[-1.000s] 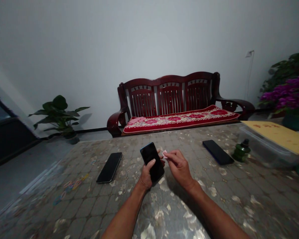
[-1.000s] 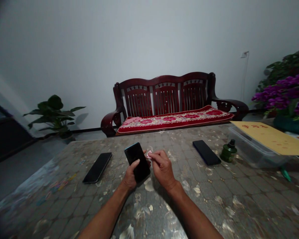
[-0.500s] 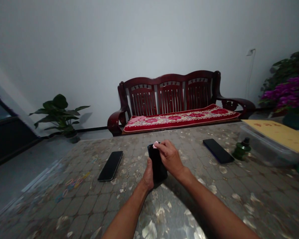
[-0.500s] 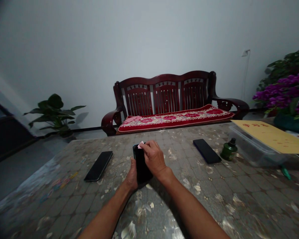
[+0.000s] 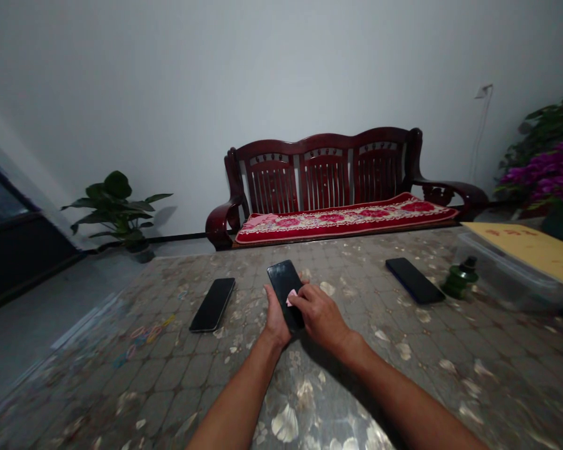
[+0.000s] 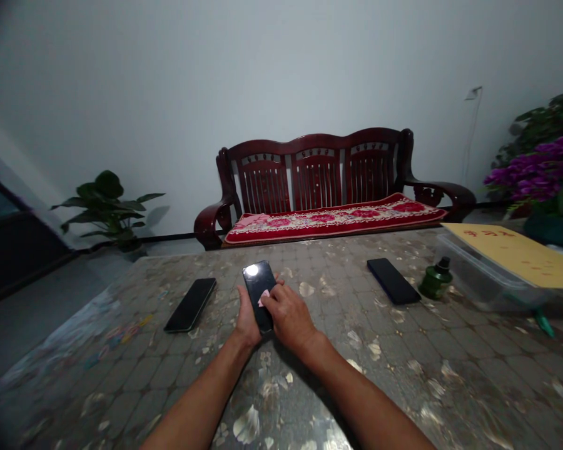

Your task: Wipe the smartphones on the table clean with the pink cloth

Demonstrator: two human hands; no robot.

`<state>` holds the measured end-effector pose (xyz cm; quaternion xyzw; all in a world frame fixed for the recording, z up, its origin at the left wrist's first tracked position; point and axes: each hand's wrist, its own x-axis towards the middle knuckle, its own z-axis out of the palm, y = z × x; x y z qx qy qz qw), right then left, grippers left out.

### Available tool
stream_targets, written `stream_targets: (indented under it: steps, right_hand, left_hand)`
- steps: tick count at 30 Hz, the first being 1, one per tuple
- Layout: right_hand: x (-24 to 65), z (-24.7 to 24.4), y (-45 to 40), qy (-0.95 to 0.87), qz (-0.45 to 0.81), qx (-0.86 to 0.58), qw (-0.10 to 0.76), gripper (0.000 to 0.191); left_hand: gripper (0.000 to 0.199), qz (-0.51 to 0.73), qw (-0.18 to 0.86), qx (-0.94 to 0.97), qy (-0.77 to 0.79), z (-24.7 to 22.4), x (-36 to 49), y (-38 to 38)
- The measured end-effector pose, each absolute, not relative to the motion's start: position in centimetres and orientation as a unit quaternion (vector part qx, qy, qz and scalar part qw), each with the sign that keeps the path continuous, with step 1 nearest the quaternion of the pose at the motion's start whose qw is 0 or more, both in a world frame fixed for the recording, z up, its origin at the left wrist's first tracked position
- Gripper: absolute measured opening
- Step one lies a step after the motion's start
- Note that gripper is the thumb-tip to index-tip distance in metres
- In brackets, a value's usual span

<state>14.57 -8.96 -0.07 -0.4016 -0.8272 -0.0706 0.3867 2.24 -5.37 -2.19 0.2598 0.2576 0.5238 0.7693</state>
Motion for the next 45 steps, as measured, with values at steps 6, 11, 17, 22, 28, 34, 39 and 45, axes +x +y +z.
stream_targets:
  steps: [6,11,17,22,28,34,39,45]
  right_hand:
    - [15.1,-0.4,-9.5,-0.847,-0.044,-0.374,0.376,0.031]
    - [16.0,-0.8,-9.4,-0.794,-0.014,-0.399,0.459,0.039]
    - [15.6,-1.5,-9.4,-0.774,-0.025,-0.375,0.509,0.042]
    - [14.8,-1.4,-9.5,-0.763,-0.051,-0.353,0.539,0.042]
    - [13.6,-1.1,-10.3,-0.789,-0.078,-0.327,0.515,0.043]
    - [14.9,-1.1,-9.5,-0.776,-0.119,-0.317,0.533,0.045]
    - [14.8,-1.3,-9.6,-0.770,-0.130,-0.316,0.539,0.043]
    - [14.1,-1.5,-9.8,-0.795,-0.142,-0.295,0.510,0.037]
  left_hand:
    - [0.074,0.569,0.767,0.183,0.232,-2.2,1.3,-4.7]
    - [0.066,0.611,0.744,0.126,0.240,-1.9,0.7,-4.2]
    - [0.067,0.629,0.734,0.059,0.249,-1.1,1.0,-4.2]
    - [0.069,0.618,0.758,-0.035,0.203,0.2,1.5,-4.8]
    - [0.073,0.614,0.762,-0.050,0.200,0.1,1.5,-5.0]
    - [0.071,0.597,0.775,-0.060,0.197,0.3,1.6,-5.1]
    - [0.069,0.593,0.773,-0.072,0.215,0.4,1.9,-5.2]
    - [0.069,0.601,0.766,-0.064,0.219,0.3,2.0,-5.1]
